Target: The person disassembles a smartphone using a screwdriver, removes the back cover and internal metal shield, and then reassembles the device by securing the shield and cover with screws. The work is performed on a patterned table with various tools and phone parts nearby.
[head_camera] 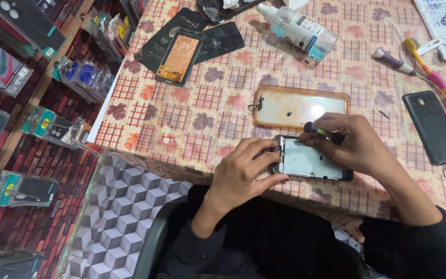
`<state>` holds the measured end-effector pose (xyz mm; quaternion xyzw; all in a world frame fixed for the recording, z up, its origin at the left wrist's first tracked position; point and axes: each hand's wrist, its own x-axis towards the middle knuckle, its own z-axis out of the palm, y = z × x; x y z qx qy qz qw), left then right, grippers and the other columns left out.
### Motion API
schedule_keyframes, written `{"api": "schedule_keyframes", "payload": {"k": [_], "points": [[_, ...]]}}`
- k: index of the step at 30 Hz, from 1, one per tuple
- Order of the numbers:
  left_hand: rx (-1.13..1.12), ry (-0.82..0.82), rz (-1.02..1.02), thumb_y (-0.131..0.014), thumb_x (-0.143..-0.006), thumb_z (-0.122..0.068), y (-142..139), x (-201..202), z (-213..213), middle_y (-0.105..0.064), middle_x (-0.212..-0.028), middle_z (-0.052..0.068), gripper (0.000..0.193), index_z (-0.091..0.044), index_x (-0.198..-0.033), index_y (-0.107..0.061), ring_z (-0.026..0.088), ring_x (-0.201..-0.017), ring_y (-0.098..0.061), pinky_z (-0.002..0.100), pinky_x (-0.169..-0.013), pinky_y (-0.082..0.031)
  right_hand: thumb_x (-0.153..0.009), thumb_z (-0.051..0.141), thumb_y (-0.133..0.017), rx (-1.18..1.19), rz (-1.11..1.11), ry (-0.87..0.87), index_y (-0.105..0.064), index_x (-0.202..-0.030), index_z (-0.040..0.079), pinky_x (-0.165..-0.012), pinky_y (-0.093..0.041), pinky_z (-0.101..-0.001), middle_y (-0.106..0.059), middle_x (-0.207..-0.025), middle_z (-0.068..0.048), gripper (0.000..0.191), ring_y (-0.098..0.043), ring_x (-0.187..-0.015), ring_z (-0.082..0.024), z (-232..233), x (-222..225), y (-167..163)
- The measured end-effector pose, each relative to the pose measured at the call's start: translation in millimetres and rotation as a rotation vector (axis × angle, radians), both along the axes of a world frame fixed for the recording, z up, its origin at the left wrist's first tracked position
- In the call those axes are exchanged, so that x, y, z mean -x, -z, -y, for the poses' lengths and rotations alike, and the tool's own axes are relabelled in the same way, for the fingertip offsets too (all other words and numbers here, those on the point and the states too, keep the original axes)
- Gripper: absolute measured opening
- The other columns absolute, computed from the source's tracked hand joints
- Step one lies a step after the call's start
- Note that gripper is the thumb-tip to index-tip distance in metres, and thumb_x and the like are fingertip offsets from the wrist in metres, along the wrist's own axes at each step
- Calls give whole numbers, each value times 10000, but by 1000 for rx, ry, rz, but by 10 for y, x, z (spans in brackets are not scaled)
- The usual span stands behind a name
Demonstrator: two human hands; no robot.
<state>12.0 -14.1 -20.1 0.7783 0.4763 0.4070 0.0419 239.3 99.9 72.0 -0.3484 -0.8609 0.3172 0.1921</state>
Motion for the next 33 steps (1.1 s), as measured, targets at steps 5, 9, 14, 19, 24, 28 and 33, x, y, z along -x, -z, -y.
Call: {"api": "schedule_keyframes", "payload": {"k": [5,9,14,19,24,28,33], "points": [[6,-2,-2,-806,-847,-477,-27,2,-7,-686,-1238,101,449,-71,-1019,-722,275,-1184,-656,367,-947,-611,-810,48,-792,-41,30,40,-812,-975,85,-617,-583,-300,-792,-819,-49,171,-712,-636,-134,19,15,6],[18,-3,18,-807,-850,-466,-77,10,15,-685,-1234,90,446,-67,-1027,-720,266,-1175,-660,362,-937,-612,-821,44,-792,-71,-29,41,-802,-981,67,-644,-581,-298,-786,-845,-58,162,-718,-678,-134,26,22,20],[32,-6,5,-811,-854,-448,-166,6,23,-683,-1233,70,401,-117,-1064,-723,262,-1173,-662,339,-878,-620,-800,33,-796,-102,-29,25,-790,-986,55,-654,-589,-311,-782,-866,-71,187,-739,-701,-159,17,18,44],[-11,31,-36,-797,-864,-397,-207,7,52,-698,-1214,1,276,-240,-1090,-783,234,-1179,-663,300,-806,-619,-787,26,-810,-200,-1,17,-758,-967,25,-644,-584,-334,-749,-895,-96,187,-741,-733,-213,24,26,66],[-32,19,-21,-801,-874,-382,-191,-13,63,-700,-1183,-13,240,-234,-1062,-802,215,-1181,-661,295,-810,-623,-740,-10,-807,-246,10,-11,-767,-959,59,-663,-599,-336,-753,-902,-70,232,-743,-749,-214,44,28,32],[-21,13,-6,-805,-871,-385,-183,-13,64,-687,-1198,8,245,-224,-1056,-804,223,-1180,-665,299,-811,-621,-645,-79,-759,-287,-5,-54,-782,-949,99,-692,-617,-325,-763,-911,-33,353,-759,-804,-190,97,26,0],[36,37,18,-802,-866,-373,-197,-9,63,-633,-1324,70,251,-202,-1049,-812,226,-1121,-668,299,-797,-612,-644,-62,-757,-283,21,-51,-786,-976,114,-733,-635,-309,-762,-934,-16,377,-767,-850,-173,120,46,-32]]}}
